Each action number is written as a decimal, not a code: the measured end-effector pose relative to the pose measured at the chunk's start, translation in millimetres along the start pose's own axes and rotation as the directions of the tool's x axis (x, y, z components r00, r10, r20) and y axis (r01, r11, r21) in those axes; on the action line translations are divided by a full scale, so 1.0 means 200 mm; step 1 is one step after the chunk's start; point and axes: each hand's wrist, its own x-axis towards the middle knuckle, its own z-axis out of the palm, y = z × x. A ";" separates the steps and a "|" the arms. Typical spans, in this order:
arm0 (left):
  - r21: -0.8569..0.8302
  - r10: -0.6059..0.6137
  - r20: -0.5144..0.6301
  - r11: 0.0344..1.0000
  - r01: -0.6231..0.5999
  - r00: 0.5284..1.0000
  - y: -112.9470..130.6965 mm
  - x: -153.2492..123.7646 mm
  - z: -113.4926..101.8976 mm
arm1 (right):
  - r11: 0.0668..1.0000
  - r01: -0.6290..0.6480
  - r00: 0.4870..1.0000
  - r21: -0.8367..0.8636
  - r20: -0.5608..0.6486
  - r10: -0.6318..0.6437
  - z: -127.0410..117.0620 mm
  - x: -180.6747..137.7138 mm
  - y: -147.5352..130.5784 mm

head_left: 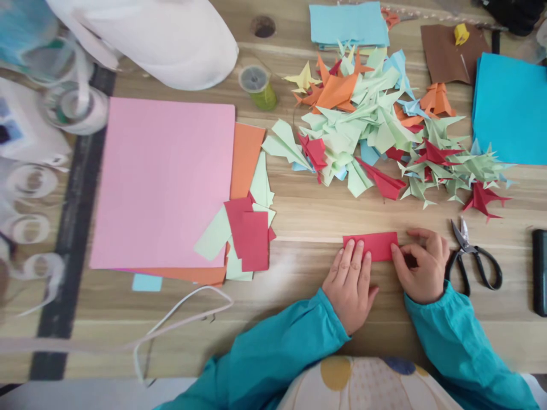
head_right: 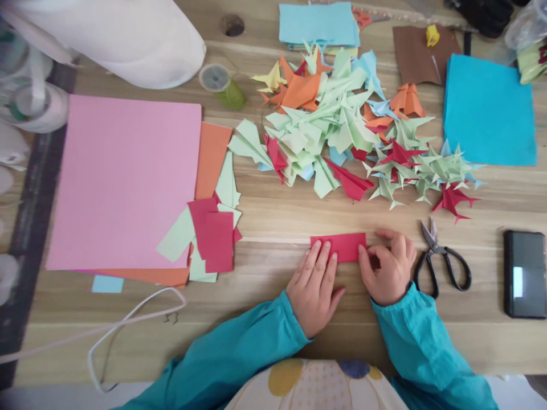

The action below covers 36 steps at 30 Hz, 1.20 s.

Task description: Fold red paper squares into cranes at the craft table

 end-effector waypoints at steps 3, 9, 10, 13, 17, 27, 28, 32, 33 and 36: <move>-0.009 0.000 -0.002 1.000 0.000 1.000 0.00 0.00 0.00 | 1.000 -0.001 1.000 -0.006 -0.002 0.001 0.00 0.00 0.00; -0.008 0.008 -0.014 1.000 -0.008 1.000 0.00 0.00 0.00 | 1.000 -0.009 1.000 0.000 0.007 0.009 0.00 0.01 -0.01; -0.011 0.007 -0.015 1.000 -0.007 1.000 0.00 0.00 0.00 | 1.000 -0.012 1.000 0.000 0.011 0.012 0.00 0.01 -0.01; -0.010 0.010 -0.020 1.000 -0.010 1.000 0.00 0.00 0.00 | 1.000 -0.017 1.000 0.000 0.017 0.017 0.00 0.01 -0.02; 0.009 0.014 -0.024 1.000 -0.013 1.000 0.00 0.00 0.00 | 1.000 -0.028 1.000 -0.008 0.010 0.028 0.00 0.00 -0.01; 0.005 0.006 -0.010 1.000 -0.006 1.000 0.00 0.00 0.01 | 0.999 -0.039 0.999 -0.026 0.016 0.039 0.00 0.00 -0.02; 0.010 0.006 -0.009 1.000 -0.006 1.000 0.00 0.00 0.01 | 0.999 -0.041 0.999 -0.029 0.019 0.042 0.00 0.00 -0.02; 0.016 0.009 -0.011 1.000 -0.009 1.000 0.00 0.00 0.01 | 0.998 -0.040 0.999 -0.044 0.025 0.041 0.00 0.00 -0.02; 0.016 0.010 -0.011 1.000 -0.010 1.000 0.00 0.00 0.01 | 0.998 -0.038 0.999 -0.047 0.024 0.039 0.00 0.00 -0.03; 0.023 0.016 -0.010 1.000 -0.016 1.000 0.00 0.00 0.01 | 0.998 -0.034 0.999 -0.056 0.021 0.036 0.00 0.01 -0.03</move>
